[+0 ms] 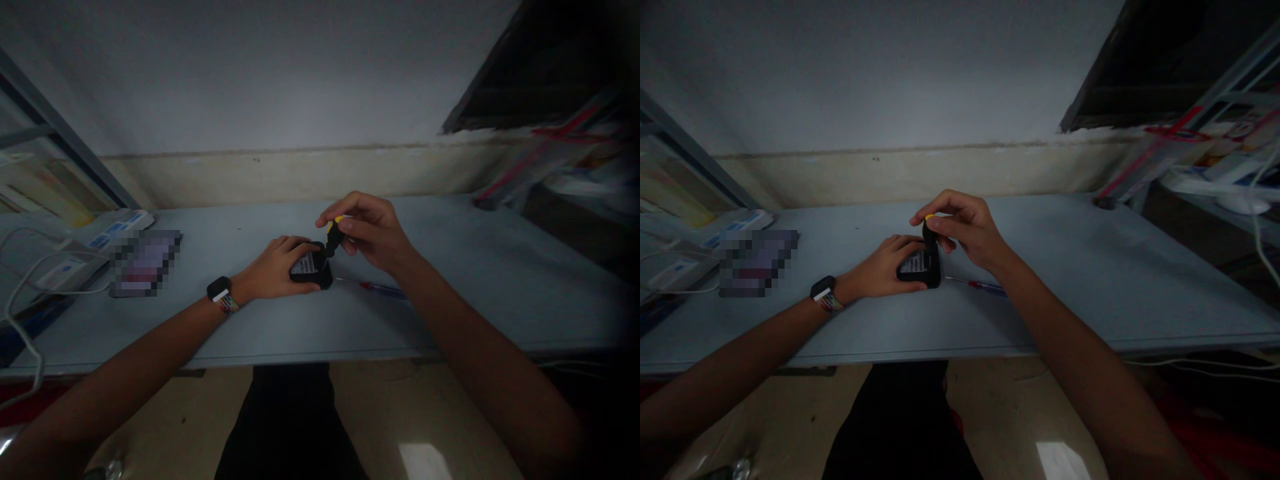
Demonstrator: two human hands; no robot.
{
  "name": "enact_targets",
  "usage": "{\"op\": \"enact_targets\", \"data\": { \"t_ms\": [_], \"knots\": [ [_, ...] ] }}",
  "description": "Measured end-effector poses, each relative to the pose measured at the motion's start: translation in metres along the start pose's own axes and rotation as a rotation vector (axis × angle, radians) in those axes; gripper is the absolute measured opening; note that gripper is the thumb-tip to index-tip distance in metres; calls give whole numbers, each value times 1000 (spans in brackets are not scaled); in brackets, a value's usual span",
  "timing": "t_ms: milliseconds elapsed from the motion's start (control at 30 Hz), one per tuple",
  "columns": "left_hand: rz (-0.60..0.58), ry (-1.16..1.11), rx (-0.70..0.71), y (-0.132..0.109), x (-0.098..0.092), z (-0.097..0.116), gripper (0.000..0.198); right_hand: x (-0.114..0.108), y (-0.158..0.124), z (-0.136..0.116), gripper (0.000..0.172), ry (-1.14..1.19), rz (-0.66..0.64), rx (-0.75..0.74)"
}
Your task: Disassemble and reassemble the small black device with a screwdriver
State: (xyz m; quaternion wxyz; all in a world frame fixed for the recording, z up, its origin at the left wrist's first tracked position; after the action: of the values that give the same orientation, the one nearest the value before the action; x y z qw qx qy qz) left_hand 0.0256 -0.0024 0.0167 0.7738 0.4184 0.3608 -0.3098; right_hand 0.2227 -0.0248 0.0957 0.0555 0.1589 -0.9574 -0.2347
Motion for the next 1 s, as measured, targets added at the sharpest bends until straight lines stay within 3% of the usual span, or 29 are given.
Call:
{"op": "enact_targets", "data": {
  "t_ms": [167, 433, 600, 733, 900, 1000],
  "knots": [
    [1, -8, -4, 0, -1, 1, 85, 5, -1, -2, 43, 41, -17, 75],
    [12, -1, 5, 0, 1, -2, 86, 0, 1, 1, 26, 29, -8, 23],
    [10, -14, -7, 0, -1, 1, 85, 4, 2, -5, 47, 28, 30, 46],
    [15, -14, -9, 0, 0, 0, 85, 3, 1, -2, 39, 61, 8, 94],
    [17, 2, 9, 0, 1, -1, 86, 0, 1, 0, 29, 26, 5, 39],
    [10, -1, 2, 0, 0, -1, 85, 0, 2, -4, 36, -19, 53, 10]
  ]
}}
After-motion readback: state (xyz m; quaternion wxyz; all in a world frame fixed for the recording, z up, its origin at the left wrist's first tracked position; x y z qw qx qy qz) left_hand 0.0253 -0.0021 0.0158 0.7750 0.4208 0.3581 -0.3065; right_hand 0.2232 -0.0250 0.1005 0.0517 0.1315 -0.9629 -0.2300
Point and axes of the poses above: each hand's wrist, its own y-axis towards the middle knuckle, its own x-axis out of the palm, z = x × y, the point moved 4 cm from there along y, towards the middle knuckle, and after that the axes turned 3 degrees about -y, right-handed, at the moved point
